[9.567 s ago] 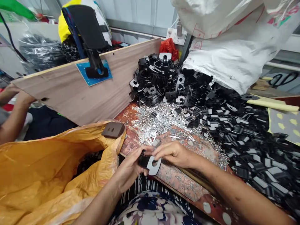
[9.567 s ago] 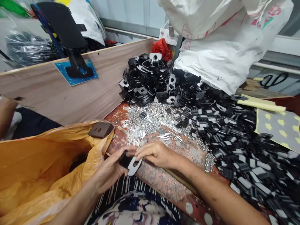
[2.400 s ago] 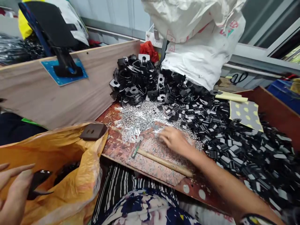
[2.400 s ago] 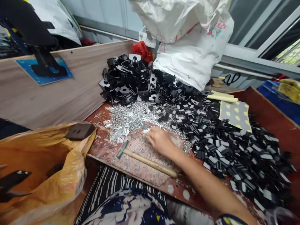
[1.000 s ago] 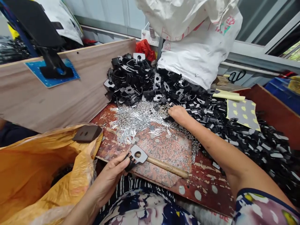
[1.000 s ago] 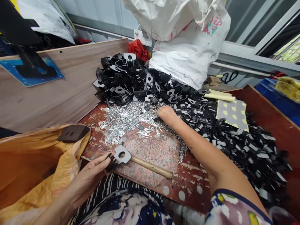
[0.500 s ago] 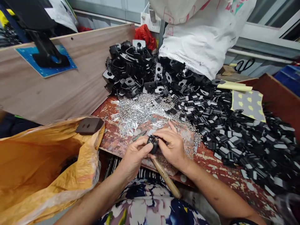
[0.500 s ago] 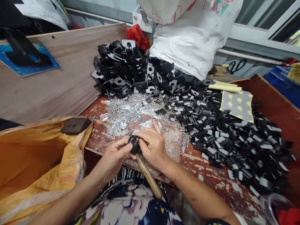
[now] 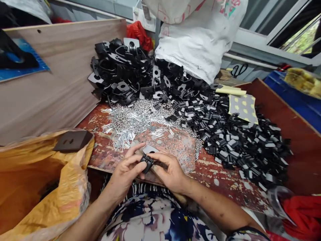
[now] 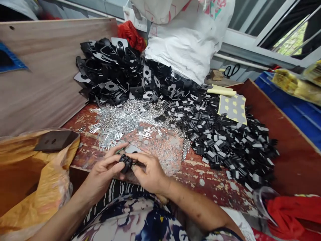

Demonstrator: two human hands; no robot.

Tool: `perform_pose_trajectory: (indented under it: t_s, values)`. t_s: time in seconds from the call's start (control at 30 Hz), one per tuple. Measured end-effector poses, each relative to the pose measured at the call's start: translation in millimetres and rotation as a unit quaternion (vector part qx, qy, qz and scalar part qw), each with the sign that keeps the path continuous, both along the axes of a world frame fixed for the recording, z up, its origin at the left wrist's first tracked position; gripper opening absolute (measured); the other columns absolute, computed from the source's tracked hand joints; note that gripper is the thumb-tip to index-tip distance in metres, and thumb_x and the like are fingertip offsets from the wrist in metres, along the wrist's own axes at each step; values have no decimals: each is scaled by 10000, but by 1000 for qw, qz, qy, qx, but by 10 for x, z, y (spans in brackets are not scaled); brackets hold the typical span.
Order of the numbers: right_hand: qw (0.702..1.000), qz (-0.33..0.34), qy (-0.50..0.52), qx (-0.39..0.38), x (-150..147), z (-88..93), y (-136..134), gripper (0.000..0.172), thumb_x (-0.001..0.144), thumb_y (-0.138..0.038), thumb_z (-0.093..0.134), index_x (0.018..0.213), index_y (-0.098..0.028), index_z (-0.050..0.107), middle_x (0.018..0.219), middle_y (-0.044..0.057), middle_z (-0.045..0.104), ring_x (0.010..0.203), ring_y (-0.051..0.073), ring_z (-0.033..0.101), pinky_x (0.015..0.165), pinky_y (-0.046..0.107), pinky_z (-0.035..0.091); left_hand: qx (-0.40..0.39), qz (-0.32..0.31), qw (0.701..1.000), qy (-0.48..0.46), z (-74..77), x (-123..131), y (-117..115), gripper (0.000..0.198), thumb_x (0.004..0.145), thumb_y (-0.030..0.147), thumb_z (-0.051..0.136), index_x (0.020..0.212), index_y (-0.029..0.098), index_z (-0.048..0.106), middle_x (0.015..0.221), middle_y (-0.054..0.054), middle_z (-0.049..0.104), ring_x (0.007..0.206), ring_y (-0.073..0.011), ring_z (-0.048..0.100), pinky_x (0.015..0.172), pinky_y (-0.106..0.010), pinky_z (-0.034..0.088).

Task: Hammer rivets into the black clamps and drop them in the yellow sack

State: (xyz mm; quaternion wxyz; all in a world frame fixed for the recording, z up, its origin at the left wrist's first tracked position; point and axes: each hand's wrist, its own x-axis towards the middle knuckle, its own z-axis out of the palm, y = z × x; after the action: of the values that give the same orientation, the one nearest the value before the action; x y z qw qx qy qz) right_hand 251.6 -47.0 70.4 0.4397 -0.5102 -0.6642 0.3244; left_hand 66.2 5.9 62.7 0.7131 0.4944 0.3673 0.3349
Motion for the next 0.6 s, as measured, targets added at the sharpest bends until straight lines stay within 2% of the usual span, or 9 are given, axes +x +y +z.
perform_pose_trajectory:
  t_s: [0.07,0.13,0.2,0.3,0.37,0.43,0.5,0.57,0.6]
  values:
    - [999,20,-25,-33,253,21,69,340,934,-235,569,1217,-341,723,1074,2,788,999,196,718,1056,482,515,-10,-9,1000,2,-52,-33,18,231,814,420,797,821,189,802,1156,-113,656,745,-154,560,556,-224,508]
    - [995,-57,-82,-23,595,-10,199,270,954,-250,567,1140,-331,745,1058,17,782,986,204,708,973,459,542,-25,4,1000,-2,-96,-68,31,208,809,406,801,842,201,794,876,-50,646,632,-118,510,566,-231,470]
    - [967,-176,-182,16,942,-105,362,191,950,-254,586,1047,-283,748,1033,51,761,977,228,683,923,458,532,-30,22,999,-2,-117,-91,34,212,778,395,823,851,199,786,805,-20,621,586,-104,499,574,-246,452]
    - [940,-193,-280,27,1293,-274,565,52,895,-233,660,876,-229,707,907,56,704,907,238,638,886,432,508,-30,13,999,12,-108,-78,22,234,778,406,813,819,181,764,797,-23,625,573,-109,513,574,-265,432]
    - [939,-187,-287,34,1365,-312,615,95,893,-207,642,802,-221,663,892,59,676,922,237,621,899,418,495,-20,1,999,29,-80,-40,17,229,806,411,779,814,185,749,796,-26,625,568,-116,513,577,-278,428]
    - [950,-199,-237,42,1318,-260,583,124,910,-204,602,792,-224,637,914,63,669,930,230,616,902,407,492,39,-6,997,60,-34,13,27,199,833,398,742,803,201,741,814,-34,633,612,-148,536,599,-300,441]
    - [979,-165,-122,1,1183,-153,485,98,908,-243,615,814,-229,639,916,50,675,894,211,621,861,381,503,158,-12,981,111,28,73,51,147,842,362,731,795,223,746,826,-50,656,728,-209,572,673,-340,460]
    - [991,-53,21,-120,995,-52,351,86,875,-298,683,830,-229,658,871,22,681,815,182,619,788,343,505,287,-26,943,167,93,136,71,96,823,329,761,782,243,747,824,-62,682,813,-254,565,750,-381,445]
    - [980,13,73,-187,894,-20,281,118,851,-327,720,833,-225,664,833,9,679,767,167,612,746,323,501,336,-40,922,187,119,167,74,89,810,319,780,766,251,741,806,-62,686,803,-259,548,766,-394,428]
